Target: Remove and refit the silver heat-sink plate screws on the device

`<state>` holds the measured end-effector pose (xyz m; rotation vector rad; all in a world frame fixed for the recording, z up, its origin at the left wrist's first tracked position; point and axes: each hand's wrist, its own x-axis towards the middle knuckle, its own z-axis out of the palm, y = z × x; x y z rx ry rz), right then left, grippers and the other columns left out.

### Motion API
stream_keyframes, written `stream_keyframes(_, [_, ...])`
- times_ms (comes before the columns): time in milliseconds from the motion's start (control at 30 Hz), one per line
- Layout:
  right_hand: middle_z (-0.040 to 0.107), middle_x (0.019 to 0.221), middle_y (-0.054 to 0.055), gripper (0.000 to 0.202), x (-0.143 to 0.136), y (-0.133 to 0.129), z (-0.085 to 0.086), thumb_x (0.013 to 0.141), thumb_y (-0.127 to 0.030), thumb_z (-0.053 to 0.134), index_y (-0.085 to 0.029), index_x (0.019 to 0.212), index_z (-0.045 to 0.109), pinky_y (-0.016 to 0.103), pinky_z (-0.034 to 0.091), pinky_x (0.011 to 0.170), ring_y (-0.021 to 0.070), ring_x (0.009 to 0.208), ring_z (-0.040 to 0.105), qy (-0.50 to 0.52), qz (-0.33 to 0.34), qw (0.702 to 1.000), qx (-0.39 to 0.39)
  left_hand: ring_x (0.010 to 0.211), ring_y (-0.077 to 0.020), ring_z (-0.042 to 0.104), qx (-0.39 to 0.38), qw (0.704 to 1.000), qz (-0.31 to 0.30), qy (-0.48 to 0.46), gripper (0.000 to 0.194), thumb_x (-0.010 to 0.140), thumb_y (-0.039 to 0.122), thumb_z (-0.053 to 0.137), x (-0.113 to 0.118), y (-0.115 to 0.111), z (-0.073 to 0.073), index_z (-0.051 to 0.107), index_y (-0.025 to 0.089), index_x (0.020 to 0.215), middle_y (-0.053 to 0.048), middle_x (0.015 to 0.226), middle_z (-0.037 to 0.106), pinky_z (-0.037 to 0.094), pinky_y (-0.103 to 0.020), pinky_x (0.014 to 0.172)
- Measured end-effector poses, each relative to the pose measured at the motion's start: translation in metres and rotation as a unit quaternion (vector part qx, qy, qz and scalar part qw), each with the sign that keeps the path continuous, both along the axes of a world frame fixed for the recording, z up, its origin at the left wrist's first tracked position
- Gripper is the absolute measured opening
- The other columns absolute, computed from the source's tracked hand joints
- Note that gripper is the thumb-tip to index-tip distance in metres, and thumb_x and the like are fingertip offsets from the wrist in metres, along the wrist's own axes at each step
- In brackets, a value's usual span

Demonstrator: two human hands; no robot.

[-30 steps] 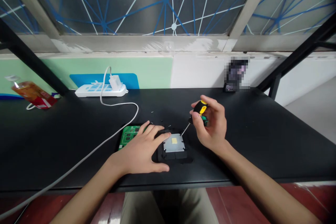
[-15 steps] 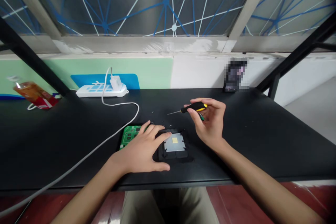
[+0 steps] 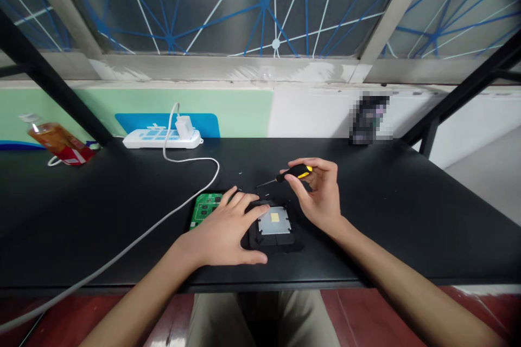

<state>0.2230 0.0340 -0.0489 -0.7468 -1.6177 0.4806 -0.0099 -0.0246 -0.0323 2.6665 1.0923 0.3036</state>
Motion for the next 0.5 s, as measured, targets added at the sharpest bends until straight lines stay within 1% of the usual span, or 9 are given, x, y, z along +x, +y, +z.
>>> stream_keyframes(167, [0.063, 0.114, 0.003, 0.040, 0.0019, 0.0007, -0.0003, 0.089, -0.018, 0.068, -0.029, 0.117, 0.042, 0.037, 0.065, 0.079, 0.0177, 0.091, 0.077, 0.013, 0.001, 1.000, 0.000, 0.144, -0.0416, 0.037, -0.004, 1.000, 0.001, 0.013, 0.086, 0.079, 0.067, 0.072, 0.0001, -0.0001, 0.0014, 0.045, 0.022, 0.147, -0.017, 0.147, 0.048, 0.017, -0.066, 0.122])
stream_keyframes(333, [0.065, 0.114, 0.004, 0.039, 0.0040, 0.0022, 0.0014, 0.089, -0.023, 0.068, -0.029, 0.117, 0.041, 0.036, 0.064, 0.078, 0.0180, 0.091, 0.076, 0.020, -0.027, 0.999, -0.012, 0.145, -0.0412, 0.036, -0.005, 1.000, 0.004, 0.025, 0.086, 0.080, 0.066, 0.072, 0.0003, -0.0006, 0.0036, 0.045, 0.021, 0.148, -0.017, 0.148, 0.047, 0.017, -0.066, 0.122])
stream_keyframes(500, [0.065, 0.112, 0.003, 0.038, 0.0069, 0.0058, 0.0060, 0.089, -0.021, 0.068, -0.028, 0.116, 0.042, 0.033, 0.063, 0.074, 0.0171, 0.091, 0.075, 0.034, -0.048, 0.998, -0.006, 0.144, -0.0405, 0.036, -0.007, 1.000, 0.005, 0.024, 0.087, 0.079, 0.067, 0.073, 0.0005, 0.0000, 0.0024, 0.045, 0.021, 0.147, -0.017, 0.147, 0.047, 0.016, -0.066, 0.122])
